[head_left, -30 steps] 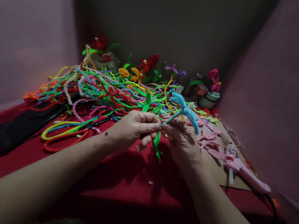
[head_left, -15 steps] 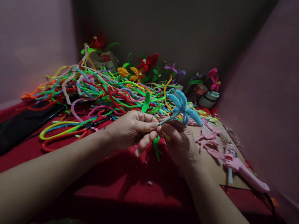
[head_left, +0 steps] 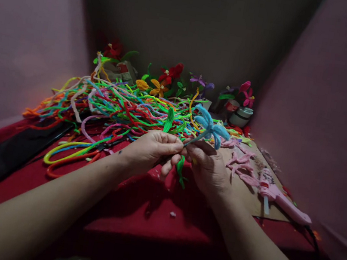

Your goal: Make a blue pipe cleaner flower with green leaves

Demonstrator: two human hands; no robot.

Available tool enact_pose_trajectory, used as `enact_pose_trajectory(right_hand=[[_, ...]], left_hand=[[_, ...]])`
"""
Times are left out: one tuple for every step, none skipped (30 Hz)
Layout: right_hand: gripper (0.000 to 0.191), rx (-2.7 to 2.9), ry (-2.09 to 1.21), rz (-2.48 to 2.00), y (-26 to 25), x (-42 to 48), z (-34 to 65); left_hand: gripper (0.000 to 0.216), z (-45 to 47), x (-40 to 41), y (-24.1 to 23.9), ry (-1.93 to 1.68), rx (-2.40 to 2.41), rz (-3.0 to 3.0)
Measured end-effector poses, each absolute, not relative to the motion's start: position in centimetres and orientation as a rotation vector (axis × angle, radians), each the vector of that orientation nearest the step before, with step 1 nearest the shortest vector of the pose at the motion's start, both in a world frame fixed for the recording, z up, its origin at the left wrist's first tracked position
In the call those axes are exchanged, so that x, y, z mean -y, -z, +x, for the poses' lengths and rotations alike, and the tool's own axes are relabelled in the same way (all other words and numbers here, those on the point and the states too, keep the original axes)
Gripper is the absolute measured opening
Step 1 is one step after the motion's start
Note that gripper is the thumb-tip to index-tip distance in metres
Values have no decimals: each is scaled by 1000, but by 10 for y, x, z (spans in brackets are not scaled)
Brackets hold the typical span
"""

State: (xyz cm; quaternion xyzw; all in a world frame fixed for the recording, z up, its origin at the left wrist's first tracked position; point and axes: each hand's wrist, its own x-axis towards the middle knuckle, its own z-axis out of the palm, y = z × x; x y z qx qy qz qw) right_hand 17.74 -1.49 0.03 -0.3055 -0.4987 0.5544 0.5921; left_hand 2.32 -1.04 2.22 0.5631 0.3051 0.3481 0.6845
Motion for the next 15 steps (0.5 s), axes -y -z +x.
enact_pose_trajectory(right_hand=[[4, 1168, -1252, -742, -3, 16, 178], [3, 1164, -1225, -773, -5, 16, 178], [3, 1147, -1212, -791, -6, 17, 178], [2, 1126, -1211, -799, -7, 17, 178], [1, 1107, -1213, -799, -6, 17, 178], [3, 1094, -1222, -790, -5, 16, 177], [4, 1089, -1238, -769, -3, 15, 176], [4, 1086, -1256, -746, -1, 14, 176], [5, 1086, -1267, -731, 1, 13, 175], [6, 1094, -1271, -734, 2, 13, 175], [8, 1101, -1268, -748, 2, 13, 175], [8, 1109, -1262, -768, 2, 13, 176], [8, 1119, -1252, -791, 1, 13, 176], [8, 1130, -1242, -813, 0, 14, 177], [9, 1139, -1236, -825, -1, 14, 177]], left_hand=[[15, 25, 11, -23, -811, -748, 1338], [12, 26, 13, -24, -850, -818, 1416], [10, 29, 14, -24, -894, -890, 1483], [9, 31, 16, -24, -939, -955, 1532], [8, 33, 17, -24, -987, -1004, 1561], [8, 35, 19, -23, -1034, -1033, 1573], [10, 36, 20, -23, -1072, -1044, 1571], [11, 37, 21, -22, -1091, -1043, 1561], [12, 38, 22, -22, -1093, -1035, 1545], [13, 38, 23, -22, -1086, -1023, 1527], [13, 38, 23, -22, -1072, -1007, 1505], [14, 37, 23, -21, -1052, -988, 1482], [15, 37, 22, -21, -1032, -963, 1458], [15, 36, 21, -20, -1010, -934, 1434], [15, 35, 20, -19, -984, -902, 1409]])
